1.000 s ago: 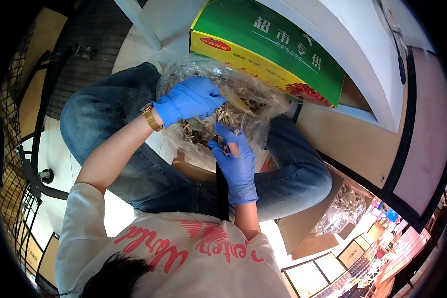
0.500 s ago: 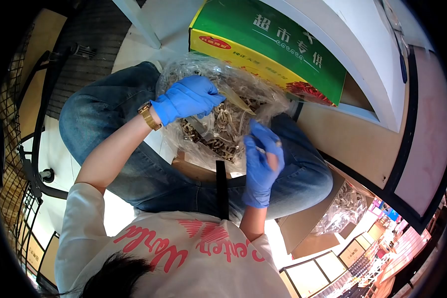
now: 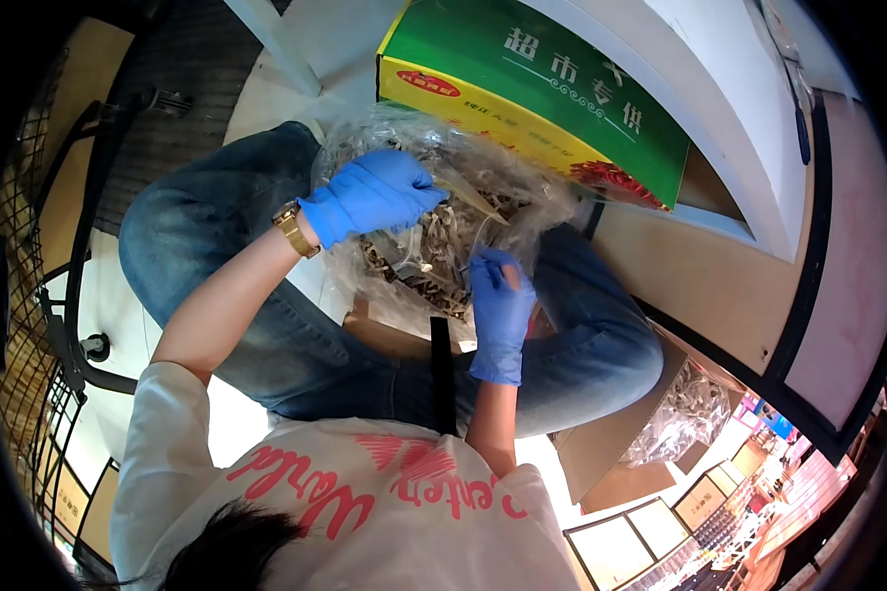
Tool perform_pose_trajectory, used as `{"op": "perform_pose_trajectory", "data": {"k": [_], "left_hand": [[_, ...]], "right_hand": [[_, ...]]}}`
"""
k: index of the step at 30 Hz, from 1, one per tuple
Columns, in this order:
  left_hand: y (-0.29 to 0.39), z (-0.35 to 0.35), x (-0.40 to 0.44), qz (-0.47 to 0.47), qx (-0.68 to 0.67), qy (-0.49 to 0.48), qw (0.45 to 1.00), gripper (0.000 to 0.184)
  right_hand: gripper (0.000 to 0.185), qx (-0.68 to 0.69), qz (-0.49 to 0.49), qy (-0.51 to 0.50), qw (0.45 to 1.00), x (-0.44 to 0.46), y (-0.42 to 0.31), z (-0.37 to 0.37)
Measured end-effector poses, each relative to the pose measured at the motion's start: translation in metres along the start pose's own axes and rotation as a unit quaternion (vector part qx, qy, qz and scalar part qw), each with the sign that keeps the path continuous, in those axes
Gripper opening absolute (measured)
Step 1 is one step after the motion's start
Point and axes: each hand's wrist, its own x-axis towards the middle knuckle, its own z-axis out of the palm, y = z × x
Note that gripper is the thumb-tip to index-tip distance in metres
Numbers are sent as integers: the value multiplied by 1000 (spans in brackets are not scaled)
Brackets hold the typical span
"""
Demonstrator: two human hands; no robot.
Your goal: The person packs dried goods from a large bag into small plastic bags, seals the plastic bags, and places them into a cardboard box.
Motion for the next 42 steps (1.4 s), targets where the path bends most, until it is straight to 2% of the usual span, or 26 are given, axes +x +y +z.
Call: {"op": "perform_pose_trajectory", "data": {"k": [4, 6, 8, 9, 10, 12, 14, 16, 17, 18, 19, 20, 21, 23, 24, 26, 27, 28, 29, 30, 34, 36, 37, 39, 41, 42], "left_hand": [[-4, -2, 2, 7, -34, 6, 999, 40], [0, -3, 0, 11, -8, 1, 1000, 40], [1, -1, 0, 15, 18, -1, 1000, 39], [-3, 6, 1, 33, 21, 42, 998, 38], [-3, 7, 1, 50, 26, 85, 995, 36], [-5, 3, 2, 52, 86, 117, 988, 34], [-7, -4, -1, 53, 144, 139, 978, 32], [-3, -19, -3, 18, 203, 127, 971, 30], [6, -21, -7, 4, 146, 67, 987, 30], [7, -12, -6, 34, 113, 23, 993, 33], [9, -5, -5, 53, 91, 9, 994, 34], [9, 0, -5, 73, 70, -6, 995, 35], [9, -4, -5, 74, 72, -5, 995, 35], [9, -16, -7, 32, -21, 17, 999, 36], [7, -19, -7, 30, -22, 18, 999, 36], [5, -22, -6, -57, -211, 0, 976, 36], [2, -19, -4, -47, -252, 34, 966, 36], [1, -17, -1, -46, -252, 31, 966, 36], [-1, -15, 2, -42, -314, 69, 946, 36], [-2, -13, 3, -38, -373, 106, 921, 35], [-2, -22, 2, -44, -453, 149, 878, 33], [-6, -24, 4, -16, -450, 157, 879, 33], [-5, -27, 3, -20, -458, 167, 873, 33], [-4, -32, 0, -23, -462, 189, 866, 33], [-9, -35, -1, -65, -458, 184, 867, 34], [-10, -38, -1, -68, -455, 188, 868, 34]], "right_hand": [[11, 56, -60, 63, 995, 1, -23, -11], [15, 34, -59, 93, 993, 1, -27, -12], [18, -80, 24, 49, 995, 4, -30, -14], [22, -71, 48, -5, 996, 4, -17, -13], [22, -71, 45, -7, 996, 3, -4, -13], [22, 116, 173, -120, 971, 7, 9, -14], [14, 241, 137, -23, 961, 9, 8, -22], [11, 168, 129, 42, 976, 17, -23, -26], [13, 162, 99, 20, 982, 14, -29, -18], [15, 156, 67, -2, 985, 12, -34, -10], [15, 108, 38, -76, 990, 12, -30, -10], [15, 108, 39, -73, 991, 15, -30, -14], [15, 119, 53, -32, 991, 22, -29, -19], [21, 120, 54, 44, 990, 35, -30, -31], [23, 128, 55, 41, 989, 38, -30, -38], [22, 112, 6, 71, 991, 37, -36, -46], [22, 112, 8, 73, 991, 39, -29, -48], [23, 99, 15, 61, 993, 42, -17, -48], [24, 86, 22, 47, 995, 45, -5, -46], [24, 161, 49, 31, 985, 45, 4, -38], [25, 62, 68, -93, 991, 70, 75, 11], [27, 4, 46, -118, 992, 73, 144, 61], [27, -73, -5, -179, 981, 74, 190, 83], [33, -119, 40, -264, 956, 72, 222, 106], [39, -81, 133, -286, 946, 57, 216, 121], [49, -55, 205, -250, 945, 48, 213, 127]]}}
